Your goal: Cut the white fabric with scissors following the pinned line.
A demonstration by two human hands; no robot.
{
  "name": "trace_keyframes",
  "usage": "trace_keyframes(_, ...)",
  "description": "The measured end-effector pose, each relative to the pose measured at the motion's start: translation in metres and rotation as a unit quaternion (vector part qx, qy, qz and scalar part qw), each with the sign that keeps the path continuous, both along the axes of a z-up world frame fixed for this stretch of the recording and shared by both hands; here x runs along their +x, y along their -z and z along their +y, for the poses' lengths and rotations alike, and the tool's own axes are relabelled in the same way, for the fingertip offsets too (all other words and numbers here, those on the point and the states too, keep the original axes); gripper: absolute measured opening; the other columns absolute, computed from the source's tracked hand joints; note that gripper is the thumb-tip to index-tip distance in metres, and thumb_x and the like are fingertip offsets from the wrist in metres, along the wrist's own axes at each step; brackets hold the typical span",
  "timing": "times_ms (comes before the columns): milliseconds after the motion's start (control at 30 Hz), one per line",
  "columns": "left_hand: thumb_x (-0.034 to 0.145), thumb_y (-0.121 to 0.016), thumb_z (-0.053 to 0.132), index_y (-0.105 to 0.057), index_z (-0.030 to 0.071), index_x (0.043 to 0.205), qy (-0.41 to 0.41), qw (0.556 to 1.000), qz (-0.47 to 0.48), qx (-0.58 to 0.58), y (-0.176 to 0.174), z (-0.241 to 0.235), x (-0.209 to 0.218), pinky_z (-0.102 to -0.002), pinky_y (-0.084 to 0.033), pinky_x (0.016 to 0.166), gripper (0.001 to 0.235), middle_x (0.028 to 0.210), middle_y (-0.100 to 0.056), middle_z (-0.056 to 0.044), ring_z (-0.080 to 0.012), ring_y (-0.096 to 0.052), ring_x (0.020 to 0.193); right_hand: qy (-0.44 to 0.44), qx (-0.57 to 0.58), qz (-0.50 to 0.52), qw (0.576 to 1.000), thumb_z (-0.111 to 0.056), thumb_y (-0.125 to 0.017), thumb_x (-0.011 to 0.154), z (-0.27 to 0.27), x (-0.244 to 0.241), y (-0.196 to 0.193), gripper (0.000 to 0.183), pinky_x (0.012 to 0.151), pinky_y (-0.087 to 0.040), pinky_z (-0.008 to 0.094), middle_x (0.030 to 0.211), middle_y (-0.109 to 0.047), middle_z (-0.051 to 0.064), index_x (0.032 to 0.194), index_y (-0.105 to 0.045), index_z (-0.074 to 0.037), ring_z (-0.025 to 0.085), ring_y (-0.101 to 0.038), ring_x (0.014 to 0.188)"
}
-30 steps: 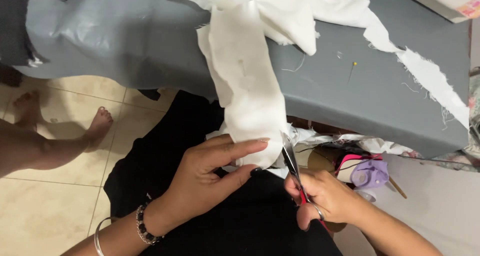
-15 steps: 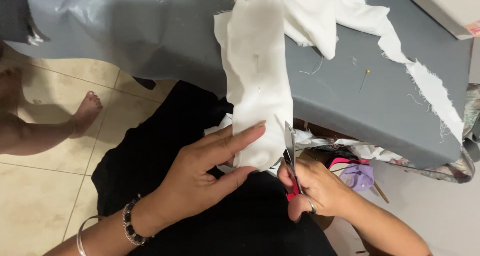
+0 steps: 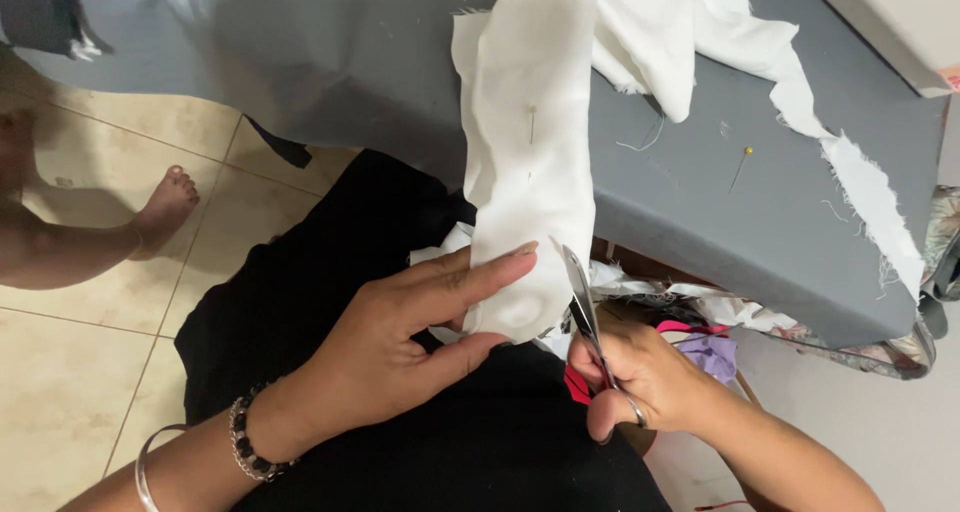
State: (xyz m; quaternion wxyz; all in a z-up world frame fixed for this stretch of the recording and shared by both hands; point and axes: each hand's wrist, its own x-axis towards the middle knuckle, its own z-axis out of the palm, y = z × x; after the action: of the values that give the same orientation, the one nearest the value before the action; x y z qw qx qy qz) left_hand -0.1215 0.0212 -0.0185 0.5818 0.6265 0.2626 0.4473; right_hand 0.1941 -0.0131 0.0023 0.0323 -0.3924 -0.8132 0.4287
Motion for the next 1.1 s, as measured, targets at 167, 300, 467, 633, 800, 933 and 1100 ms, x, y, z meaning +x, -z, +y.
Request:
trace_keyframes(167, 0.096, -0.067, 0.008, -0.050, 0.018, 0.148, 0.022, 0.999, 0.018, -0.022, 0.002, 0.002, -0.003, -0.024, -0.057, 0.099, 0.056, 0.154, -0.057, -0.006, -0.0157, -0.055, 0.141, -0.025, -0.011, 0.000, 1.000, -0.078, -0.033, 0.090, 0.005, 0.004, -0.003, 0.064, 0.054, -0.034, 0.031, 0.071, -0.043, -0.003, 0.082, -0.043, -0.016, 0.017, -0.038, 0.060)
trace_keyframes(300, 0.094, -0.068, 0.010, -0.052, 0.021, 0.147, 0.033, 0.998, 0.025, -0.038, 0.002, 0.002, -0.006, -0.023, -0.055, 0.097, 0.056, 0.149, -0.061, -0.007, -0.0136, -0.062, 0.131, -0.049, -0.016, 0.001, 0.999, -0.077, -0.034, 0.092, 0.008, 0.007, -0.007, 0.063, 0.055, -0.035, 0.031, 0.073, -0.042, -0.003, 0.082, -0.043, -0.015, 0.017, -0.038, 0.061)
trace_keyframes(467, 0.094, -0.069, 0.010, -0.052, 0.020, 0.147, 0.024, 0.999, 0.023, -0.026, 0.007, 0.002, -0.007, -0.022, -0.056, 0.095, 0.056, 0.149, -0.060, -0.008, -0.0139, -0.061, 0.131, -0.066, -0.020, 0.003, 0.998, -0.073, -0.039, 0.093, 0.012, 0.010, -0.007, 0.059, 0.055, -0.035, 0.032, 0.072, -0.042, -0.003, 0.083, -0.044, -0.016, 0.019, -0.038, 0.061)
trace_keyframes(633, 0.095, -0.068, 0.007, -0.053, 0.016, 0.146, 0.016, 1.000, 0.009, -0.004, 0.005, 0.004, -0.008, -0.030, -0.044, 0.117, 0.054, 0.149, -0.061, -0.008, -0.0179, -0.060, 0.138, -0.080, -0.103, -0.074, 0.989, -0.090, -0.016, 0.083, 0.022, 0.007, -0.022, 0.080, 0.055, -0.042, 0.035, 0.079, -0.053, -0.002, 0.087, -0.046, -0.016, 0.020, -0.049, 0.062)
trace_keyframes(800, 0.091, -0.077, 0.010, -0.059, 0.015, 0.140, -0.007, 1.000, -0.016, 0.006, 0.002, 0.005, -0.007, -0.029, -0.050, 0.111, 0.052, 0.136, -0.070, -0.005, -0.0171, -0.067, 0.125, -0.089, -0.115, -0.057, 0.988, -0.092, -0.028, 0.078, 0.025, 0.004, -0.029, 0.076, 0.052, -0.038, 0.031, 0.068, -0.052, -0.006, 0.081, -0.049, -0.018, 0.017, -0.047, 0.055)
trace_keyframes(933, 0.094, -0.075, 0.010, -0.066, 0.012, 0.131, -0.069, 0.996, -0.044, 0.020, 0.006, 0.007, 0.002, -0.033, -0.053, 0.111, 0.038, 0.131, -0.073, -0.008, -0.0212, -0.071, 0.124, -0.096, -0.103, -0.011, 0.990, -0.086, -0.034, 0.084, 0.031, -0.006, -0.030, 0.071, 0.053, -0.039, 0.032, 0.071, -0.053, -0.005, 0.084, -0.049, -0.016, 0.018, -0.047, 0.058)
trace_keyframes(1100, 0.097, -0.069, 0.003, -0.065, 0.014, 0.132, -0.084, 0.996, -0.020, 0.013, -0.004, 0.007, 0.003, -0.023, -0.054, 0.089, 0.038, 0.120, -0.073, -0.004, -0.0135, -0.071, 0.104, -0.089, -0.093, -0.019, 0.992, -0.088, -0.031, 0.083, 0.030, -0.005, -0.025, 0.073, 0.052, -0.041, 0.032, 0.072, -0.054, -0.005, 0.085, -0.049, -0.017, 0.017, -0.049, 0.058)
